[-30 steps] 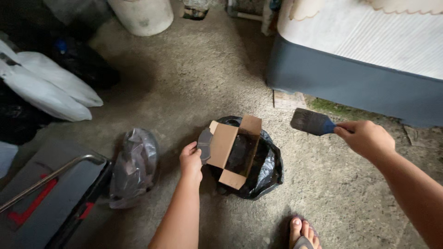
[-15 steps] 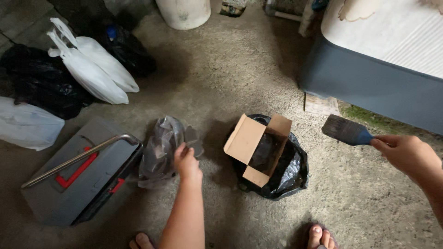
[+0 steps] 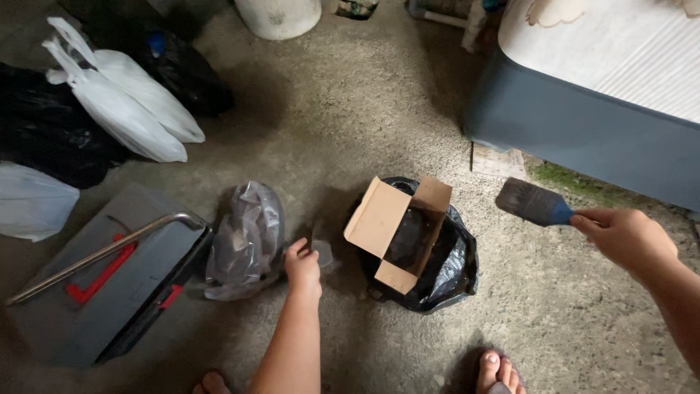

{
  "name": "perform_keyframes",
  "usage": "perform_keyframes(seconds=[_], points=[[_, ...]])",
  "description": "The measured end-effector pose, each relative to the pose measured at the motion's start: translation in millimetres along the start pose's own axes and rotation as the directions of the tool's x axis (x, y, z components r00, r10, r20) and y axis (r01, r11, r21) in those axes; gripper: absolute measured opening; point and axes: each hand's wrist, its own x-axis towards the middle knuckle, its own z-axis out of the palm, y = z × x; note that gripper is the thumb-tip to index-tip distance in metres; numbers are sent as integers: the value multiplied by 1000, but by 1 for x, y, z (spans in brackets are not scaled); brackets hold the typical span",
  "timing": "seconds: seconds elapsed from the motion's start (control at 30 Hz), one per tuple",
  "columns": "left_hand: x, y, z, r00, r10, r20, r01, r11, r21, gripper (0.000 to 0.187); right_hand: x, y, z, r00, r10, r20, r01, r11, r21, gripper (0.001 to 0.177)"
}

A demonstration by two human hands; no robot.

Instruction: The person unpacks brake pads from a plastic bag and a cardboard box. They then use a paintbrush to clean dust and debris off each brake pad individually, holding them in one hand while brushing with the other.

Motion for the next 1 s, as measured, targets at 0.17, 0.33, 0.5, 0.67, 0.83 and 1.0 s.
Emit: perform_keyframes(seconds=[0.17, 0.33, 0.5, 0.67, 0.83, 1.0], points=[[-13, 0, -14, 987, -85, 139, 61, 984, 167, 53, -4, 2, -2, 999, 30, -27, -30, 1000, 4, 45], [-17, 0, -32, 942, -185, 282, 78, 933, 350, 54, -8, -2, -6, 999, 25, -25, -25, 1000, 14, 44], [-17, -17, -39, 930, -162, 331, 7, 905, 425, 51, -10, -4, -3, 1000, 23, 20, -24, 999, 47, 44], [-17, -15, -25, 952, -31, 303, -147, 825, 546, 43, -12, -9, -7, 999, 7, 47, -10, 999, 54, 43], [-53, 35, 0, 955, 107, 275, -292, 486, 824, 44, -23, -17, -14, 998, 22, 59, -26, 997, 76, 42], [-95, 89, 22, 966, 5, 259, -257, 135, 957, 59, -30, -23, -18, 997, 44, 65, -51, 992, 114, 43]])
